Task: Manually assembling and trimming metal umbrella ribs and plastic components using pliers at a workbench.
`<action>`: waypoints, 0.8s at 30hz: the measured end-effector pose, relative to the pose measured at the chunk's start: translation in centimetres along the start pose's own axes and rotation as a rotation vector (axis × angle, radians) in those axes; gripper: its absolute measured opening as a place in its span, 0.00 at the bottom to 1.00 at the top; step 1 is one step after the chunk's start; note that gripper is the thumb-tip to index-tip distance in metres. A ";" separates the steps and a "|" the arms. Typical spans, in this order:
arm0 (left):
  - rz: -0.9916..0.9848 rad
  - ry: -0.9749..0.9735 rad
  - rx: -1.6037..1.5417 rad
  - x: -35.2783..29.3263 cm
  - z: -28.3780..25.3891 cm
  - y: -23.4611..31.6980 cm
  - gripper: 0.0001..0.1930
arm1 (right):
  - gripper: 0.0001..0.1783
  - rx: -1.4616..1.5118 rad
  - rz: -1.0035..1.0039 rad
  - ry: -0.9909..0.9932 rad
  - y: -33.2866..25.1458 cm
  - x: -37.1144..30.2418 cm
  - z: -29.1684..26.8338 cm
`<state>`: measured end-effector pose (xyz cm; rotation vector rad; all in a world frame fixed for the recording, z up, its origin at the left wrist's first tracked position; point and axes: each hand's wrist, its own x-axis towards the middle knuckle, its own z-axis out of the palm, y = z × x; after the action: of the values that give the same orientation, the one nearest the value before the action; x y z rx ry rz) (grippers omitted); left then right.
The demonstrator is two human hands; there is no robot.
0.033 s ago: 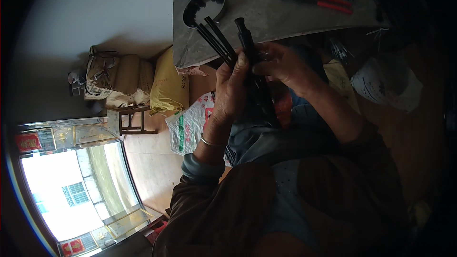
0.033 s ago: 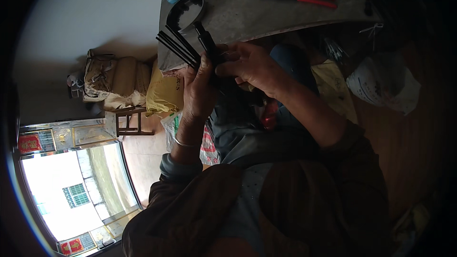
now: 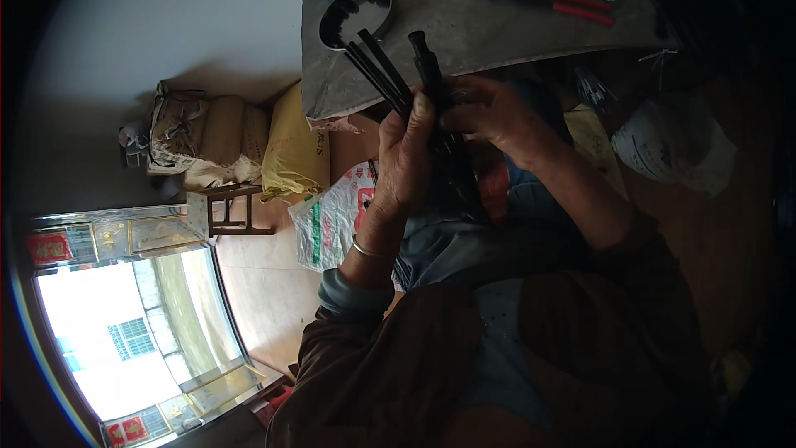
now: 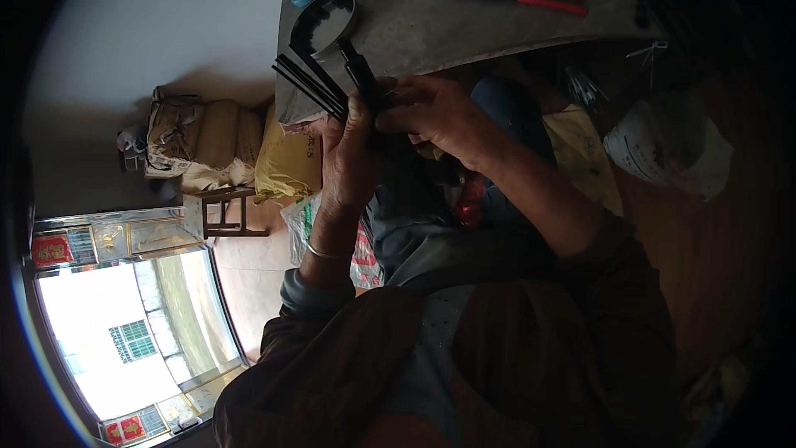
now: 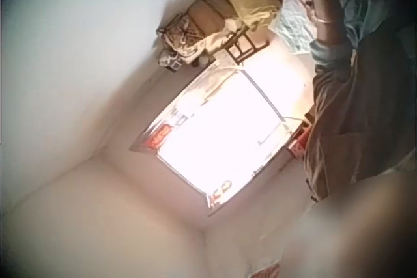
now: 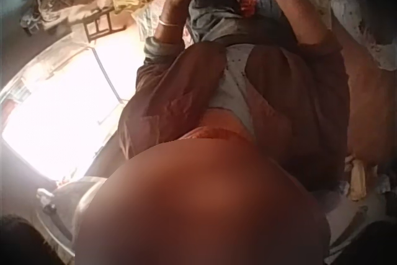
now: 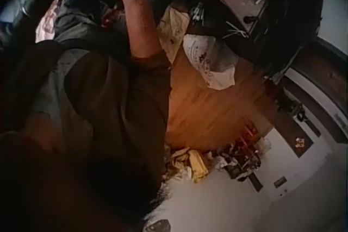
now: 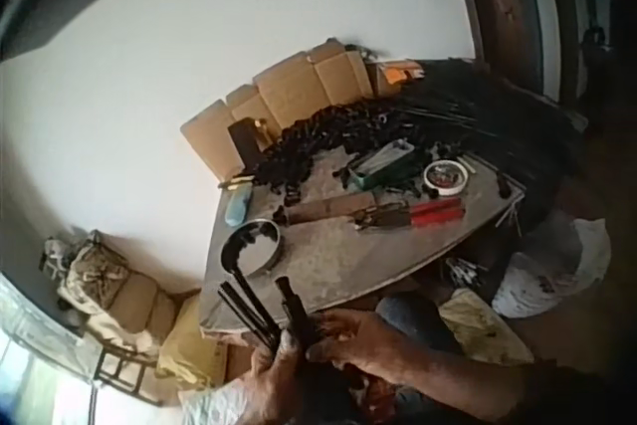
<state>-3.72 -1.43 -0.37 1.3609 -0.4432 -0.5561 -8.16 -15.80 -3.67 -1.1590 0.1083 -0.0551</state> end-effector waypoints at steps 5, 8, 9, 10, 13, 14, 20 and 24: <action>0.020 -0.022 -0.030 0.1 0.1 -0.2 0.22 | 0.21 0.055 0.083 -0.032 -0.3 0.1 -0.2; 0.027 -0.071 -0.092 0.3 0.3 -0.4 0.22 | 0.22 0.107 0.113 -0.012 -0.8 -0.1 -0.1; 0.035 -0.076 -0.148 0.4 0.5 -0.4 0.22 | 0.22 0.115 0.111 -0.014 -0.8 -0.1 -0.1; 0.036 -0.079 -0.148 0.4 0.7 -0.4 0.22 | 0.22 0.123 0.109 -0.018 -0.8 0.0 -0.2; 0.041 -0.062 -0.115 0.3 1.2 -0.1 0.22 | 0.23 0.056 0.156 -0.038 -0.1 0.5 -0.8; 0.037 0.003 -0.066 0.5 1.2 -0.5 0.22 | 0.23 0.047 0.145 -0.044 0.1 0.8 -0.5; 0.058 0.235 0.024 1.9 0.7 -2.2 0.22 | 0.23 -0.273 -0.362 0.248 2.5 1.4 0.7; 0.101 0.258 -0.011 1.9 0.6 -2.6 0.22 | 0.17 -0.400 -0.338 0.151 0.4 1.0 -0.6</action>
<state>-2.90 -3.33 -2.86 1.3703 -0.2960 -0.2944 -7.26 -16.27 -4.28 -1.5636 0.0561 -0.4366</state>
